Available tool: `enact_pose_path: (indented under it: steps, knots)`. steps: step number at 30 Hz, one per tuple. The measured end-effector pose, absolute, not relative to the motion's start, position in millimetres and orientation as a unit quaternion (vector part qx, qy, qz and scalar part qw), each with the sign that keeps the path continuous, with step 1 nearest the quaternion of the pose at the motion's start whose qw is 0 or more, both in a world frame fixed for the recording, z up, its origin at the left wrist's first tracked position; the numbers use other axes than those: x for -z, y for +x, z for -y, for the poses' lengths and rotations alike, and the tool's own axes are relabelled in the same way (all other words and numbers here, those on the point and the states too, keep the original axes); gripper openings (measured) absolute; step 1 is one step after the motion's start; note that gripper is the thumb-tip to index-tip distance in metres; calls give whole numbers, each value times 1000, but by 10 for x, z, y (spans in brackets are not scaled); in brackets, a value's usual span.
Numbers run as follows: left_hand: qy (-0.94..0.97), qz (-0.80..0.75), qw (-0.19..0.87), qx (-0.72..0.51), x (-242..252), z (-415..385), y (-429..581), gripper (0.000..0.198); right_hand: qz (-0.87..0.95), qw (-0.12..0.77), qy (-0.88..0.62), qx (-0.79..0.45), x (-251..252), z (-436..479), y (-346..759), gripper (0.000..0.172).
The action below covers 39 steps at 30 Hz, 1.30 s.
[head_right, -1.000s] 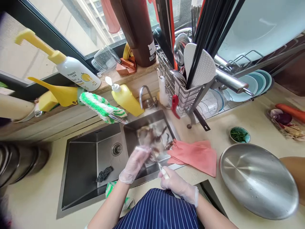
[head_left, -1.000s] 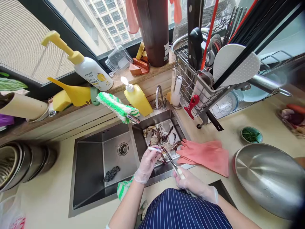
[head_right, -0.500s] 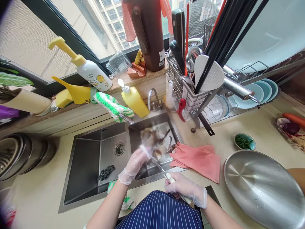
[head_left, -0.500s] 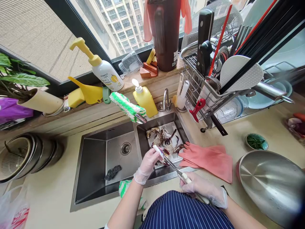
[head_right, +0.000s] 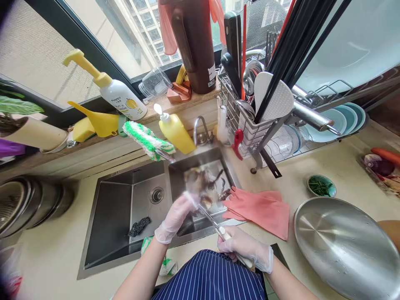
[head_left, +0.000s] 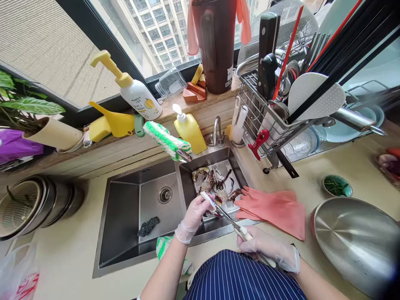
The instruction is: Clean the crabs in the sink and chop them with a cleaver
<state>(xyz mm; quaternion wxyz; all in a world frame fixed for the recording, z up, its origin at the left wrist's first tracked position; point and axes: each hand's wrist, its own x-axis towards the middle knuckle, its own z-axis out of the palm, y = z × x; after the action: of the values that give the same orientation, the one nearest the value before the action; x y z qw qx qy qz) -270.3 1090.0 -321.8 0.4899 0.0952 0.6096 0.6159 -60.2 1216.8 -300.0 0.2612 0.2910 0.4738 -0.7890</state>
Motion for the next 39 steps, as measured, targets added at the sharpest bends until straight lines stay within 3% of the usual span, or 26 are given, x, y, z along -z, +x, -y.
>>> enact_pose_path:
  steps: [18,23,30,39]
  knots:
    - [129,-641,479,-585,3041,-10902,-2719,35,-525,246,296,759,3077,-12167,-613,16]
    - [144,-647,480,-575,2961,-10913,-2723,31,-600,221,309,703,3082,-12158,-627,15]
    - [171,-658,466,-566,2919,-10898,-2723,26,-577,236,281,730,3109,-12199,-617,15]
    - [235,-671,416,-566,2849,-10923,-2689,24,-642,212,289,678,3073,-12222,-654,15]
